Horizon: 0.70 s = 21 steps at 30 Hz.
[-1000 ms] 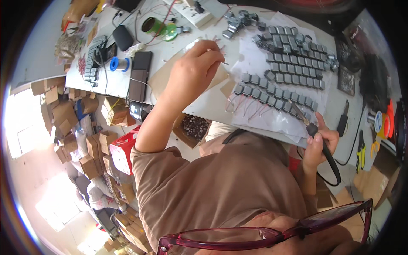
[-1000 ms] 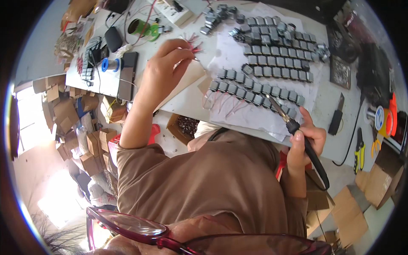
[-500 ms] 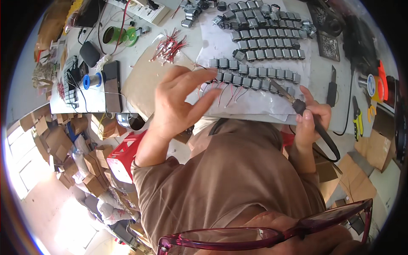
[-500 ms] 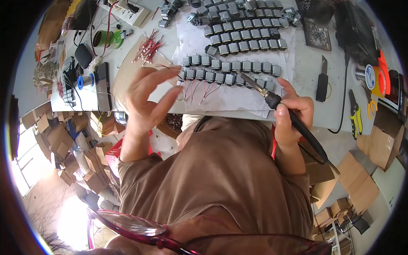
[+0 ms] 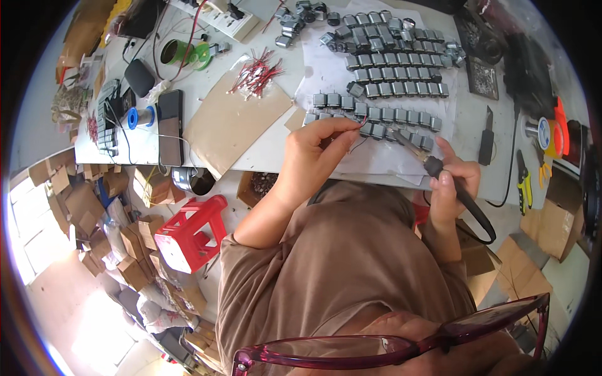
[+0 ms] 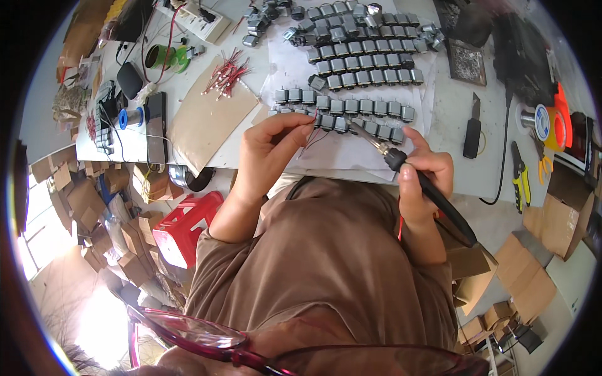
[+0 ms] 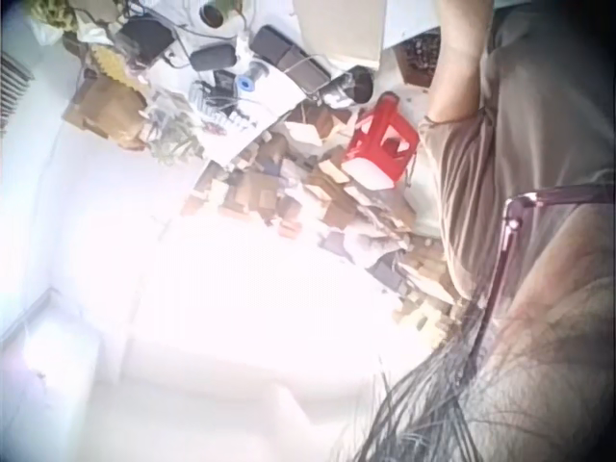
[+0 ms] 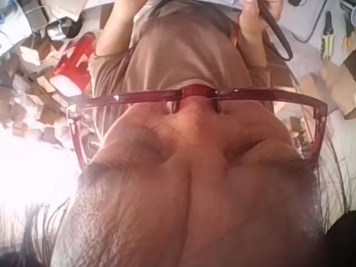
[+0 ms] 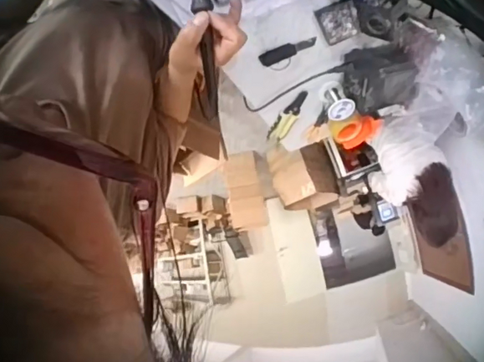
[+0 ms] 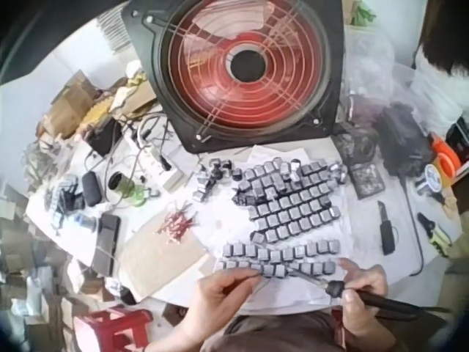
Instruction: The person repeatedly picks up wire harnesses and solders them onto small motors arranged on the table using a soldering iron.
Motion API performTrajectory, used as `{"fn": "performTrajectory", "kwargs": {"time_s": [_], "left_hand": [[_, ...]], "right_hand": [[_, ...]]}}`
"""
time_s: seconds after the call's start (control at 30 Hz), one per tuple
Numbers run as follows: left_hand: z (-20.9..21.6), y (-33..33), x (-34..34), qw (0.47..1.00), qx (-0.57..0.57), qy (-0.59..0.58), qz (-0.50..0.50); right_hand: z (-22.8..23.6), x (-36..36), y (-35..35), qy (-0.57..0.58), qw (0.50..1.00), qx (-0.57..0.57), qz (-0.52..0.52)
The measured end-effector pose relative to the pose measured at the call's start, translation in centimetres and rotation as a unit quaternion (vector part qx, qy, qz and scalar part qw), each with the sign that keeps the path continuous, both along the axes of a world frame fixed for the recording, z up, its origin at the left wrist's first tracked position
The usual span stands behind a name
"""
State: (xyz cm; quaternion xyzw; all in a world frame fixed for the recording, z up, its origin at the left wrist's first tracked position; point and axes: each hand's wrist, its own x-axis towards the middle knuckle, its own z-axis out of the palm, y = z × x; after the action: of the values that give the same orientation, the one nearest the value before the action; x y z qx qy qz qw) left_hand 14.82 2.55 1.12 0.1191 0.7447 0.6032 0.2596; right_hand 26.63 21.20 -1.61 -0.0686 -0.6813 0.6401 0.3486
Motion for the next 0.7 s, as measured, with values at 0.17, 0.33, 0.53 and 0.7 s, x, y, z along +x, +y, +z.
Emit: {"fn": "performTrajectory", "kwargs": {"time_s": [0.17,0.33,0.53,0.7], "left_hand": [[-0.7,0.4,0.3,0.952,-0.077,0.294,-0.044],[-0.7,0.8,0.7,0.941,-0.07,0.326,-0.06],[-0.8,1.0,1.1,0.916,-0.123,0.371,-0.084],[-0.8,1.3,1.3,0.913,-0.125,0.383,-0.062]], "right_hand": [[-0.3,0.1,0.1,0.022,0.999,-0.003,0.025],[-0.4,0.4,0.4,0.019,1.0,-0.011,0.014],[-0.8,0.8,0.4,0.016,1.0,-0.003,0.005],[-1.1,1.3,0.4,0.006,1.0,0.002,0.016]]}}
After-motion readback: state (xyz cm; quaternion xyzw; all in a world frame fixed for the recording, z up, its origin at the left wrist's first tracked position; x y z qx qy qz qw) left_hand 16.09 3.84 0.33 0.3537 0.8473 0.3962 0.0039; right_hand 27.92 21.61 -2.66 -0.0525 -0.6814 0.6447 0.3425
